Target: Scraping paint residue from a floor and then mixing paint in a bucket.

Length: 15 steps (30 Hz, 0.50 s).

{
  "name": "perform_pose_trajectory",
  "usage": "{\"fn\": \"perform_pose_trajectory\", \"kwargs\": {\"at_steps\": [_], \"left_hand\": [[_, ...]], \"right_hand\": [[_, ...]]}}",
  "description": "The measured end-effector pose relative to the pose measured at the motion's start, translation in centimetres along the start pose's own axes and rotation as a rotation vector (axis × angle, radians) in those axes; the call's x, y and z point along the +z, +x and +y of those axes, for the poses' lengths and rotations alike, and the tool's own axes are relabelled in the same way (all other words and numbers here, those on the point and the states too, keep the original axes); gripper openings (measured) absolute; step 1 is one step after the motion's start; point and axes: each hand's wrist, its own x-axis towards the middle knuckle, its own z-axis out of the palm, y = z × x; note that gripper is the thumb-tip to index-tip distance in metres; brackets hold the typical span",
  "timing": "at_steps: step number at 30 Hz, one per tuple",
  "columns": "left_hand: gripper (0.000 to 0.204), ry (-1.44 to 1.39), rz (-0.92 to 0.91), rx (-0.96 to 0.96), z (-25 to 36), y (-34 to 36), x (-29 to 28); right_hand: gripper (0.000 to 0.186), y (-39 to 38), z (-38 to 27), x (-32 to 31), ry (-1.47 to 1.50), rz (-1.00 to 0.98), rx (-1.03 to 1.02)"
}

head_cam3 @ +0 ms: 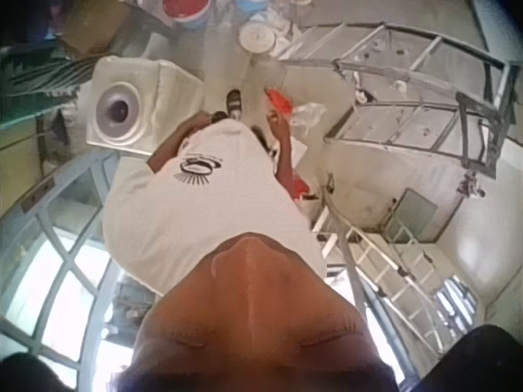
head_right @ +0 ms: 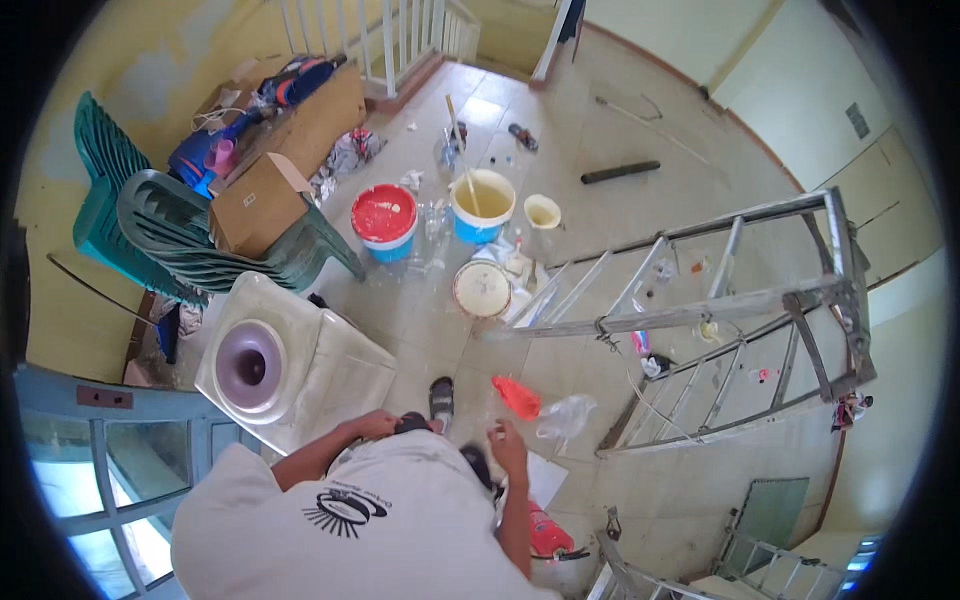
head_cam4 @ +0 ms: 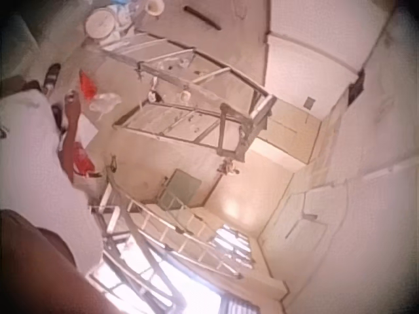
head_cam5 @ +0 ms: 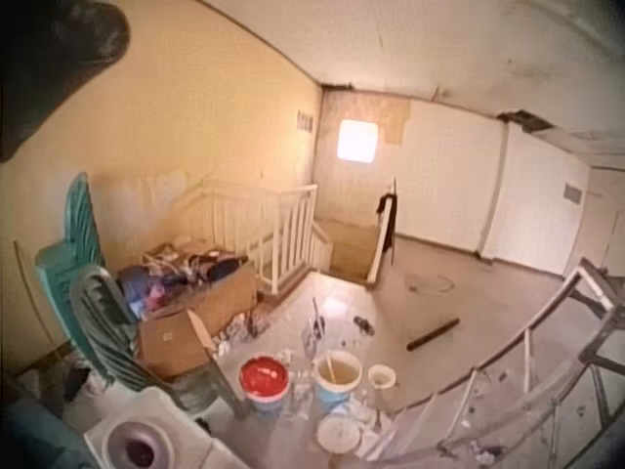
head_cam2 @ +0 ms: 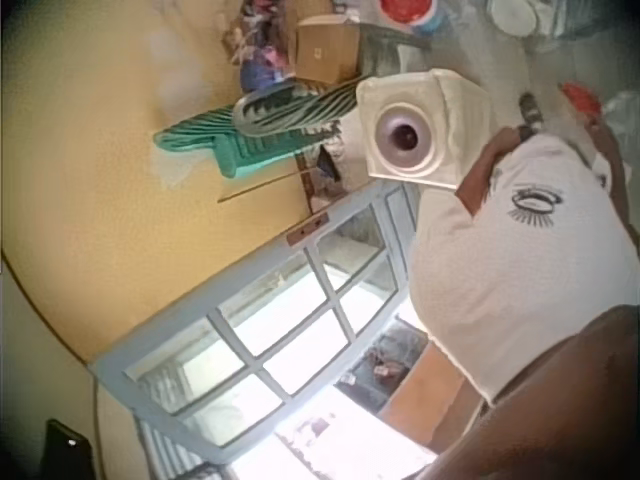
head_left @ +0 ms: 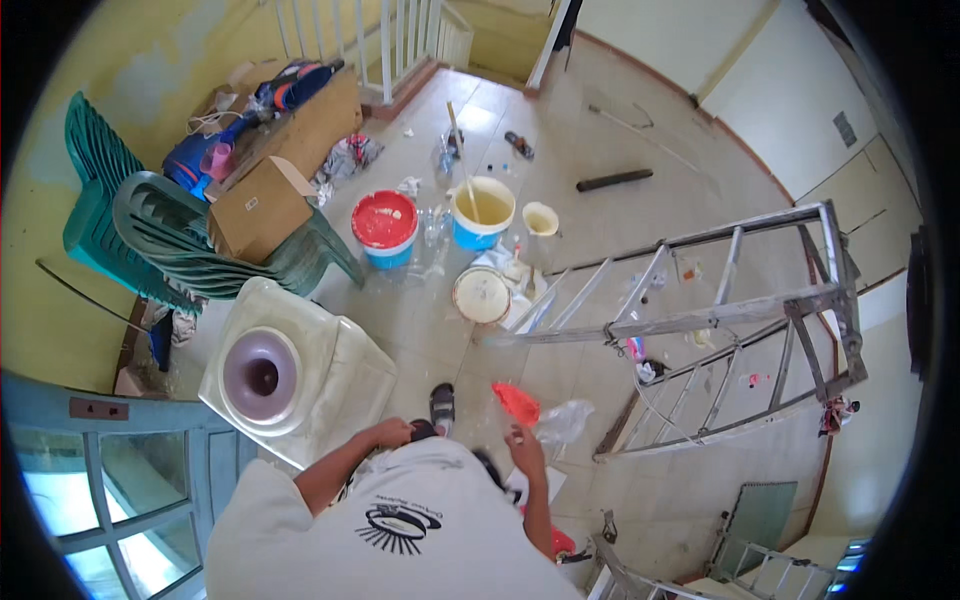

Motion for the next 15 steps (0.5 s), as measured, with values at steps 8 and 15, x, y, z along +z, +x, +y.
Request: {"fn": "perform_pose_trajectory", "kwargs": {"at_steps": [8,15], "left_hand": [[0.044,-0.158,-0.125,-0.467,4.0,7.7,-11.5],[0.043,-0.639,0.517,-0.141,5.2,12.9,-24.9]], "right_hand": [[0.034,16.9,10.7,-3.4,-0.103,-0.186,0.168],[0.031,34.0,8.7,-4.4,-0.218,-0.431,0.047]]}}
